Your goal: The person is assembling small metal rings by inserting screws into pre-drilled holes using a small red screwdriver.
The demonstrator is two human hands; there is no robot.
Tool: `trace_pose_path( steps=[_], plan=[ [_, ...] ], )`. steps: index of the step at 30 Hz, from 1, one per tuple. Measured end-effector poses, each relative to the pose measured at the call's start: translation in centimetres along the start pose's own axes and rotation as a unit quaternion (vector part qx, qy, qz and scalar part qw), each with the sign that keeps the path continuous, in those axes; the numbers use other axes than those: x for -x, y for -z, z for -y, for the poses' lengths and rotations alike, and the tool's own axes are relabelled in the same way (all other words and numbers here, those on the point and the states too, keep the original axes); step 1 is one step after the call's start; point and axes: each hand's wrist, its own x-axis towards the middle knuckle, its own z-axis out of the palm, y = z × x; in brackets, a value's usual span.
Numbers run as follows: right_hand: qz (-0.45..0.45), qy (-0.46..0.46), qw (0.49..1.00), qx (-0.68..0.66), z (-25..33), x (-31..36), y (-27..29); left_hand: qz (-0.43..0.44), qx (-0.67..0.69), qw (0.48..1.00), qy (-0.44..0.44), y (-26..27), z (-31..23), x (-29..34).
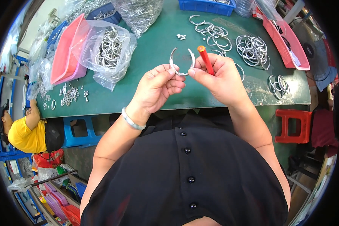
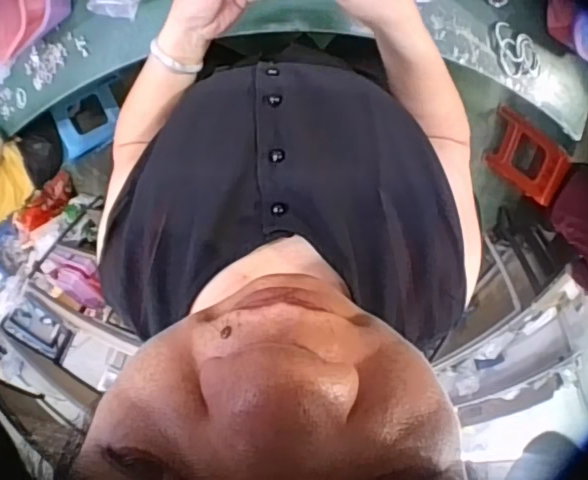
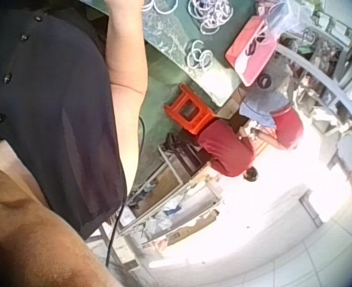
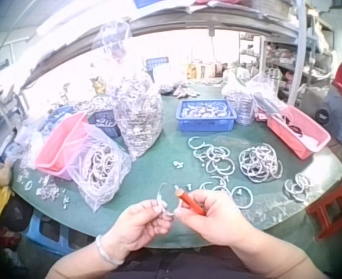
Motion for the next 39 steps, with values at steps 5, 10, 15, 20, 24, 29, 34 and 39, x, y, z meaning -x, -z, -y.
trace_pose_path(
  steps=[5, 10, 15, 20, 24, 29, 34, 39],
  plan=[
    [-0.021, 0.003, 0.999, -0.029, -1.7, -0.4, 0.6, -0.061, -0.208, 0.952, -0.216, -0.6, 0.6, 0.5],
    [-0.011, -0.010, 0.997, -0.081, -2.9, -0.4, 1.1, -0.048, -0.547, 0.717, -0.429, -1.0, 0.0, 0.8],
    [0.004, -0.034, 0.989, -0.145, -2.9, -0.3, 1.2, -0.031, -0.603, 0.619, -0.502, -1.7, -0.3, 0.8],
    [0.009, -0.041, 0.985, -0.170, -3.1, -0.4, 1.2, -0.019, -0.598, 0.616, -0.513, -2.0, -0.6, 0.6],
    [0.014, -0.054, 0.980, -0.190, -3.0, -0.4, 1.1, -0.020, -0.598, 0.614, -0.516, -2.0, -0.6, 0.6],
    [0.001, -0.061, 0.990, -0.125, -2.6, -0.5, 1.6, -0.036, -0.600, 0.629, -0.493, -1.8, -0.9, 0.9],
    [-0.127, 0.022, 0.989, 0.075, -3.7, -1.3, 6.0, -0.139, -0.584, 0.617, -0.508, 0.1, -3.9, 1.4],
    [-0.095, -0.017, 0.934, 0.343, -4.1, -0.3, 10.1, -0.285, -0.601, 0.546, -0.509, 5.1, -9.5, 2.9]
  ],
)
